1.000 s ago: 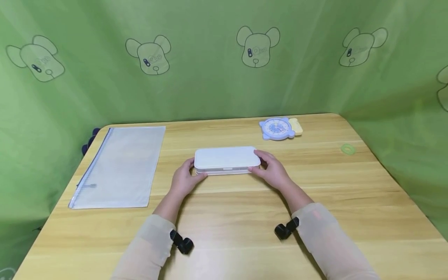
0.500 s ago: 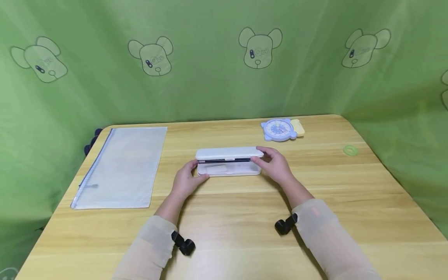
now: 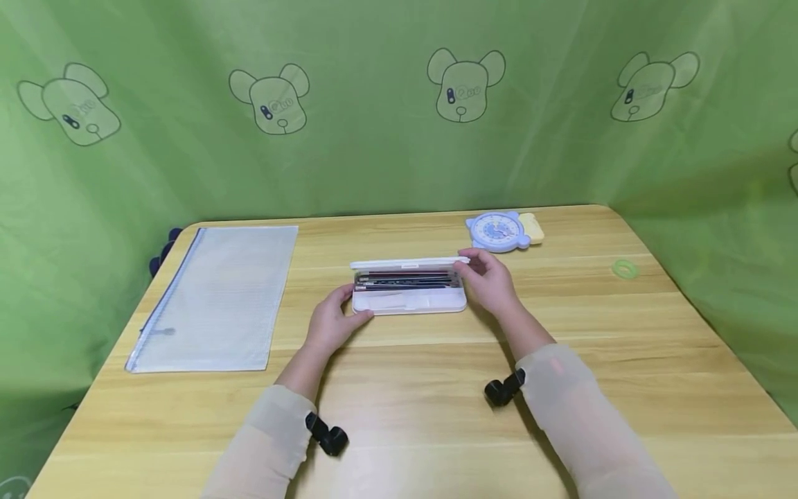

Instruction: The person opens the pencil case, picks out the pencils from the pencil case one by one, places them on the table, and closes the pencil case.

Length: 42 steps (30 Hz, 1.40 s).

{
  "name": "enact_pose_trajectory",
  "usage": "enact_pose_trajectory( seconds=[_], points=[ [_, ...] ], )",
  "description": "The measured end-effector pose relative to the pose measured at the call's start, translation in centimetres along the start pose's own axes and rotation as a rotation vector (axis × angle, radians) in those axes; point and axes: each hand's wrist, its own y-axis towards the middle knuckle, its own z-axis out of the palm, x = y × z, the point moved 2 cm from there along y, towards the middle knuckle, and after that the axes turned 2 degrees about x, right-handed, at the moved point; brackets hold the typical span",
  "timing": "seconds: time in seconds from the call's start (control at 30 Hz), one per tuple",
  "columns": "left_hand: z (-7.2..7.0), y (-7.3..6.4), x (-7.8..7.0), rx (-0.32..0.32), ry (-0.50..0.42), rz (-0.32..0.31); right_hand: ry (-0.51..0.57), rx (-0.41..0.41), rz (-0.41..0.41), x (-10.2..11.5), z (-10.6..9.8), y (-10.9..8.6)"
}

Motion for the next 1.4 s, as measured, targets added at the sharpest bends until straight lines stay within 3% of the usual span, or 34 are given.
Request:
enact_pose_trajectory(
  seconds=[0.13, 0.77, 1.4],
  points=[
    [0.0, 0.0, 0.0, -0.001, -0.001, -0.003, 0.070, -0.033, 0.020, -0.1, -0.1, 0.7],
    [0.0, 0.0, 0.1, 0.004, -0.012, -0.017, 0.193, -0.154, 0.087, -0.3, 0.5, 3.1],
    [-0.1, 0.1, 0.1, 0.005, -0.011, -0.020, 0.056, -0.184, 0.152, -0.4, 1.4, 4.6]
  ],
)
